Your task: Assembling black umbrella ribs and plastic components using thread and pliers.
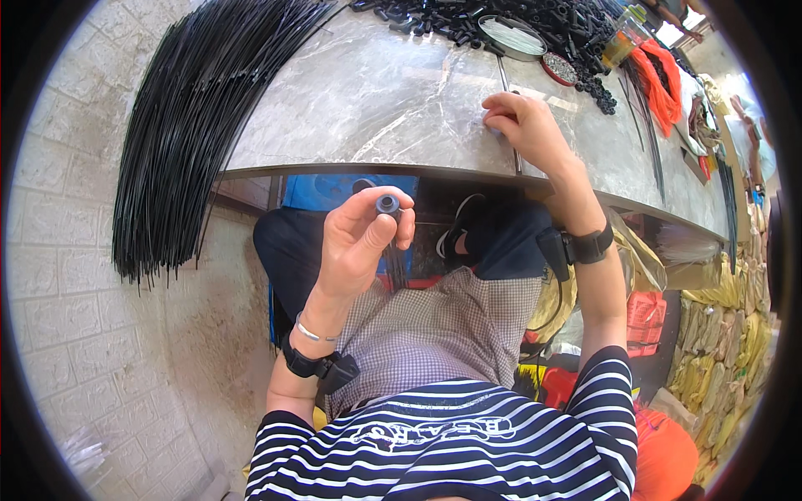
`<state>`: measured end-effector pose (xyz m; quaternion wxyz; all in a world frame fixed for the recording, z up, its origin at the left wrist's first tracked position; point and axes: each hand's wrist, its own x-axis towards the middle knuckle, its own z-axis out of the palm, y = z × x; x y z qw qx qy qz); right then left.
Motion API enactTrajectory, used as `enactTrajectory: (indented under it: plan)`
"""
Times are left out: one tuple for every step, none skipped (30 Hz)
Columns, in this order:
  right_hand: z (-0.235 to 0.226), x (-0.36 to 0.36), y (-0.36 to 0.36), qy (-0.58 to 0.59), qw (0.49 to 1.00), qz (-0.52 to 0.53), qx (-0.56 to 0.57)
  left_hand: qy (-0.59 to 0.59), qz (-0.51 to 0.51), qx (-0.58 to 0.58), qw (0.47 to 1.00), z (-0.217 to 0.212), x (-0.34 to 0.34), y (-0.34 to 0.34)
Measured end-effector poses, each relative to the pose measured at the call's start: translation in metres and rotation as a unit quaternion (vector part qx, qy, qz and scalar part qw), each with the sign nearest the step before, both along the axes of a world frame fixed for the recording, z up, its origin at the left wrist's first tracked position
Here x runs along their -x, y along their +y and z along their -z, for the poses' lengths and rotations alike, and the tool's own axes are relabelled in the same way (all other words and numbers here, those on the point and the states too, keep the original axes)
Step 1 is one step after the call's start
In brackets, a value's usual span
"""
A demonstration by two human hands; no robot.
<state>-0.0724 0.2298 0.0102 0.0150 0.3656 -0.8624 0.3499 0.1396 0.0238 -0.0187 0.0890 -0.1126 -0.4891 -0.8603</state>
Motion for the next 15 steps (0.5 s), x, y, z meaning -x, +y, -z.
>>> enactTrajectory:
  plan:
    - [0.002, -0.003, 0.001, -0.001, 1.0, -0.001, -0.001, -0.001, -0.001, -0.001, 1.0, 0.001, 0.0, 0.0]
    - [0.003, -0.005, 0.001, 0.017, 0.999, 0.026, 0.008, -0.001, -0.004, 0.001, 1.0, 0.001, -0.001, -0.001]
    - [0.005, -0.007, 0.002, 0.036, 0.998, 0.052, 0.017, 0.0, -0.007, 0.003, 1.0, 0.002, -0.001, -0.001]
    - [0.008, -0.01, 0.001, 0.035, 0.998, 0.052, 0.017, -0.001, -0.007, 0.003, 1.0, 0.002, -0.001, 0.0]
    - [0.011, -0.012, 0.0, 0.047, 0.997, 0.056, 0.021, -0.002, -0.003, -0.017, 1.0, 0.003, 0.0, 0.001]
    - [0.013, -0.014, -0.002, 0.059, 0.996, 0.062, 0.026, -0.002, 0.004, -0.037, 0.999, 0.003, 0.0, 0.002]
    - [0.016, -0.014, -0.004, 0.059, 0.996, 0.063, 0.026, -0.003, 0.004, -0.037, 0.999, 0.004, 0.001, 0.003]
    - [0.019, -0.014, -0.006, 0.072, 0.995, 0.076, 0.003, 0.0, 0.006, -0.036, 0.999, 0.004, 0.001, 0.003]
    - [0.02, -0.014, -0.008, 0.085, 0.992, 0.088, -0.019, 0.003, 0.006, -0.034, 0.999, 0.004, 0.001, 0.003]
    - [0.02, -0.015, -0.01, 0.084, 0.992, 0.088, -0.018, 0.003, 0.006, -0.033, 0.999, 0.004, 0.001, 0.003]
    - [0.02, -0.016, -0.011, 0.081, 0.992, 0.093, -0.034, 0.001, 0.005, -0.019, 1.0, 0.003, 0.0, 0.003]
    - [0.02, -0.016, -0.013, 0.078, 0.991, 0.097, -0.05, 0.0, 0.003, -0.005, 1.0, 0.002, 0.0, 0.003]
    - [0.021, -0.016, -0.013, 0.077, 0.991, 0.097, -0.05, 0.0, 0.003, -0.004, 1.0, 0.002, 0.001, 0.003]
    - [0.021, -0.016, -0.014, 0.083, 0.991, 0.092, -0.044, -0.001, 0.002, -0.003, 1.0, 0.002, 0.001, 0.003]
    - [0.021, -0.017, -0.015, 0.089, 0.992, 0.086, -0.039, -0.001, 0.001, -0.001, 1.0, 0.002, 0.001, 0.003]
